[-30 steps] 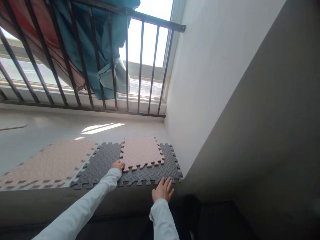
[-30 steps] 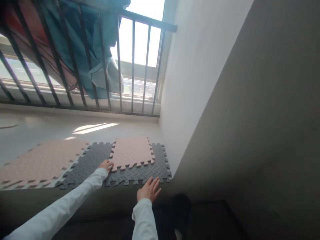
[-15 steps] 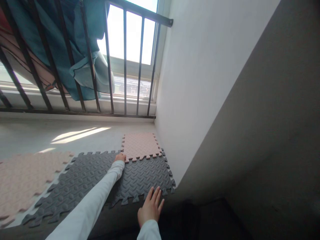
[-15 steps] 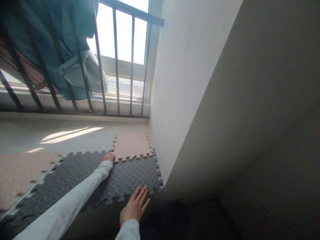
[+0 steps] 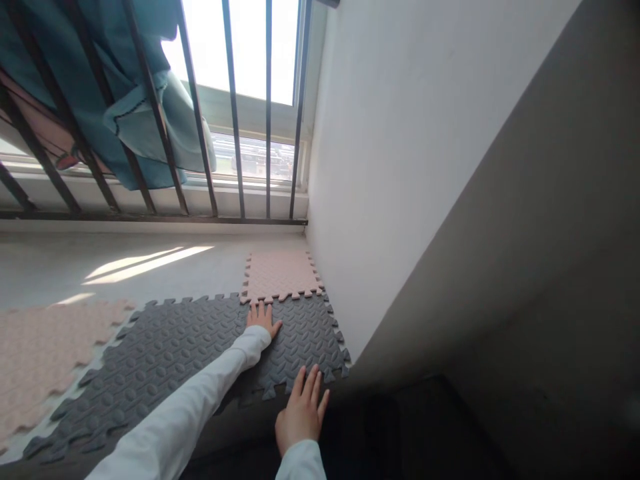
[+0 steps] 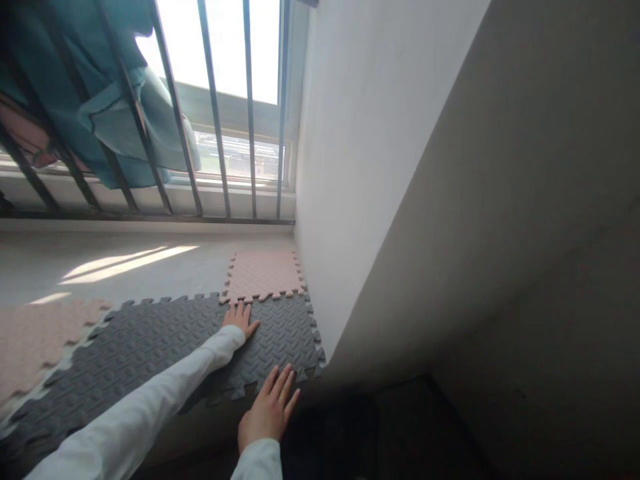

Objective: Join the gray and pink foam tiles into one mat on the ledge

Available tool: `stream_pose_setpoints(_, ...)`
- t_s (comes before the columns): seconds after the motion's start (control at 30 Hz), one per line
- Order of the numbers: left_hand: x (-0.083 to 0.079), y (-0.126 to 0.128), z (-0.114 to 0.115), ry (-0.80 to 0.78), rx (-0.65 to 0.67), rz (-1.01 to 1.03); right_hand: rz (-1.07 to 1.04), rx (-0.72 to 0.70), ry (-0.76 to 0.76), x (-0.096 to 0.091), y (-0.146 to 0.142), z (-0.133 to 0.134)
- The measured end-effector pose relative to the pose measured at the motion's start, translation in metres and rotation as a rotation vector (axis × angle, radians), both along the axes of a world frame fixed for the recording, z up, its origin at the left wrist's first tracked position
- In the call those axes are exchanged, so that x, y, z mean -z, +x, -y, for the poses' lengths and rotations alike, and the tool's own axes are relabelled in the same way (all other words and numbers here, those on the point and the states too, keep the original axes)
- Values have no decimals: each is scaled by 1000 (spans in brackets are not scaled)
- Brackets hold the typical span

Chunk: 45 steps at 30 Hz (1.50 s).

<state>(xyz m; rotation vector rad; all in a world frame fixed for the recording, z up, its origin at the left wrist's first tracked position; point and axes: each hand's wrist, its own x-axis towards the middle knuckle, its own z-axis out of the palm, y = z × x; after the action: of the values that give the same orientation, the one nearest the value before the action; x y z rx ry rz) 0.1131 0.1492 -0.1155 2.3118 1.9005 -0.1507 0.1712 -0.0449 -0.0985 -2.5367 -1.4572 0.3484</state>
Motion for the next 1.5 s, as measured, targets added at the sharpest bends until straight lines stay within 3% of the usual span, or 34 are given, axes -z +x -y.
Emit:
stream_pose_setpoints(0.2, -14, -4, -27, -47, 30, 19, 10, 11, 16, -2, -2, 0)
stream_pose_setpoints(0.43, -23, -7, -39, -100, 42, 9, -2, 5, -7, -4, -3, -1)
stream_pose_setpoints(0.57, -25, -12, -43, -27, 76, 19, 4, -2, 0, -2, -2, -1)
stream_pose_setpoints(0.67, -21, -14, -44, 82, -37, 55, 19, -9, 1, 0, -2, 0)
stream_pose_setpoints(0.8, -13, -16, -45, 55, -210, 64, 31, -16, 0, 3, -1, 0)
stream_pose_setpoints(1.23, -13, -18, -45, 19, -116, 103, 82, 25, 25, 3, -6, -3)
stream_pose_setpoints(1.5, -12, -15, -44, -53, 10, 96, 74, 3, -3, 3, -4, -3)
